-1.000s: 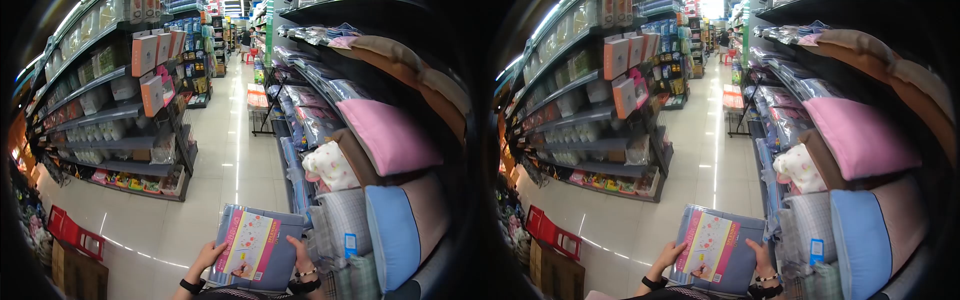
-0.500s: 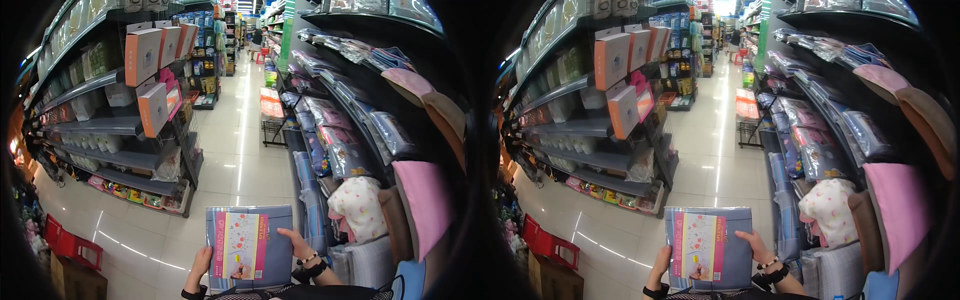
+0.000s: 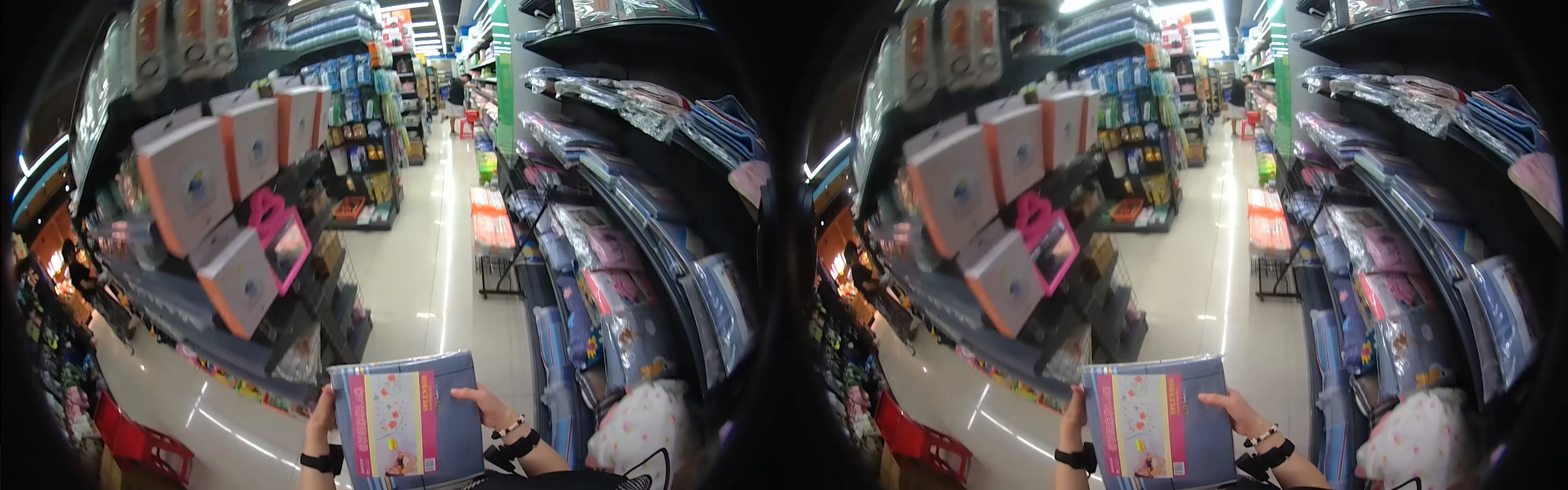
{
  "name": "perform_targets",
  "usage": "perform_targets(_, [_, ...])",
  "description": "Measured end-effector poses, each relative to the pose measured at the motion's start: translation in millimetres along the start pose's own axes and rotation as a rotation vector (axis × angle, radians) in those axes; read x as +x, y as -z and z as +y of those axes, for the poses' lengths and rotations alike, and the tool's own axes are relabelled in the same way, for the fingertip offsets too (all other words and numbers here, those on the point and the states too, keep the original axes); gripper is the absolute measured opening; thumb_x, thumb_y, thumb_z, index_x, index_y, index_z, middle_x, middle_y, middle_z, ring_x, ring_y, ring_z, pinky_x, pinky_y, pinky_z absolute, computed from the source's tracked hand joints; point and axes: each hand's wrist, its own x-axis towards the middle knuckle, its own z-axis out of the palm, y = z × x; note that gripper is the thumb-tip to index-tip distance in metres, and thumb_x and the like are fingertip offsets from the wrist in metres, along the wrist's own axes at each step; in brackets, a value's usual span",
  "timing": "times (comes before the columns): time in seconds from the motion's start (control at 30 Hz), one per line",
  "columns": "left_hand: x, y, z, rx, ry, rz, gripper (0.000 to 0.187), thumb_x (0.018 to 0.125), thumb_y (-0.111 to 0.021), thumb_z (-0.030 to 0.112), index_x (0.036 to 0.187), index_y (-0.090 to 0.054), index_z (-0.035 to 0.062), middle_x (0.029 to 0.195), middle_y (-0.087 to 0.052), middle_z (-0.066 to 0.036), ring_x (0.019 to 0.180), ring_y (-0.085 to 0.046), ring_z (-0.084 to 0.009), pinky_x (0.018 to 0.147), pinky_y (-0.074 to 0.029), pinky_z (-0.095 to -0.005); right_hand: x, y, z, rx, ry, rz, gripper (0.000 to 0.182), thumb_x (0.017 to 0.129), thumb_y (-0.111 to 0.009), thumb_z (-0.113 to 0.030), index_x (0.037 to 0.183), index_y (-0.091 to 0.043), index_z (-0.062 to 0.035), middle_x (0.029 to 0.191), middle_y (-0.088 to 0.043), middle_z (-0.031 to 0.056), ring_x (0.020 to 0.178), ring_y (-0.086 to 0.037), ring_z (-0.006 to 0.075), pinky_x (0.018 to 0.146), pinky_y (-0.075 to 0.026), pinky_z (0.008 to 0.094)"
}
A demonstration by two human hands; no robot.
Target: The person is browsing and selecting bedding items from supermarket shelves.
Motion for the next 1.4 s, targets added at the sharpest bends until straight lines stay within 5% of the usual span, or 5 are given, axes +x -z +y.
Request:
perform_targets(0.2, [128,-90,29,0.039,0.21,0.06,0.036,0.08,-0.055,0.031,0.103,-0.054,0.004,0.096,-0.057,-0.004,0.089,-0.052,-0.0122,0.078,-0.041,-0.0267,74,80,-77,0.135,-0.142,0.007,0.047,0.079,-0.063,-0.02,0.117,-0.045,0.002,0.098,-0.058,0.0069,0.087,-0.058,0.015,0.078,-0.048,0.0284])
perform_targets(0.37, [238,-135,1,-0.063,0.55,0.07,0.032,0.077,-0.058,0.033,0.092,-0.058,0.0053,0.084,-0.06,-0.005,0.074,-0.057,-0.0136,0.068,-0.045,-0.0262,108,159,-109,0.107,0.302,0.229,0.066,0.083,-0.058,-0.024,0.135,-0.02,-0.0079,0.106,-0.053,0.0061,0.099,-0.051,0.0138,0.086,-0.041,0.0275])
perform_targets(0.67, [437,-127,-120,-0.184,0.705,-0.179,0.039,0.075,-0.058,0.037,0.093,-0.059,0.0026,0.086,-0.063,-0.009,0.073,-0.061,-0.0178,0.068,-0.049,-0.0291,233,252,-183,0.18,0.236,0.237,0.037,0.084,-0.052,-0.027,0.111,-0.051,-0.0024,0.092,-0.06,0.0057,0.081,-0.058,0.0125,0.071,-0.048,0.0247])
perform_targets(0.73, [468,-135,-82,-0.195,0.662,-0.144,0.04,0.076,-0.057,0.037,0.095,-0.059,0.0025,0.087,-0.063,-0.009,0.074,-0.061,-0.0184,0.069,-0.049,-0.0293,283,248,-202,0.275,0.143,0.284,0.028,0.083,-0.053,-0.027,0.09,-0.06,-0.0009,0.08,-0.064,0.0068,0.07,-0.062,0.0156,0.066,-0.051,0.0272])
perform_targets(1.4, [875,-71,-10,-0.159,0.402,0.094,0.045,0.074,-0.059,0.042,0.096,-0.056,0.0034,0.086,-0.059,-0.008,0.075,-0.056,-0.0143,0.067,-0.044,-0.0223,668,280,-478,0.125,0.302,0.193,0.034,0.081,-0.057,-0.017,0.11,-0.047,-0.0028,0.098,-0.056,0.0055,0.087,-0.054,0.0119,0.075,-0.046,0.0246])
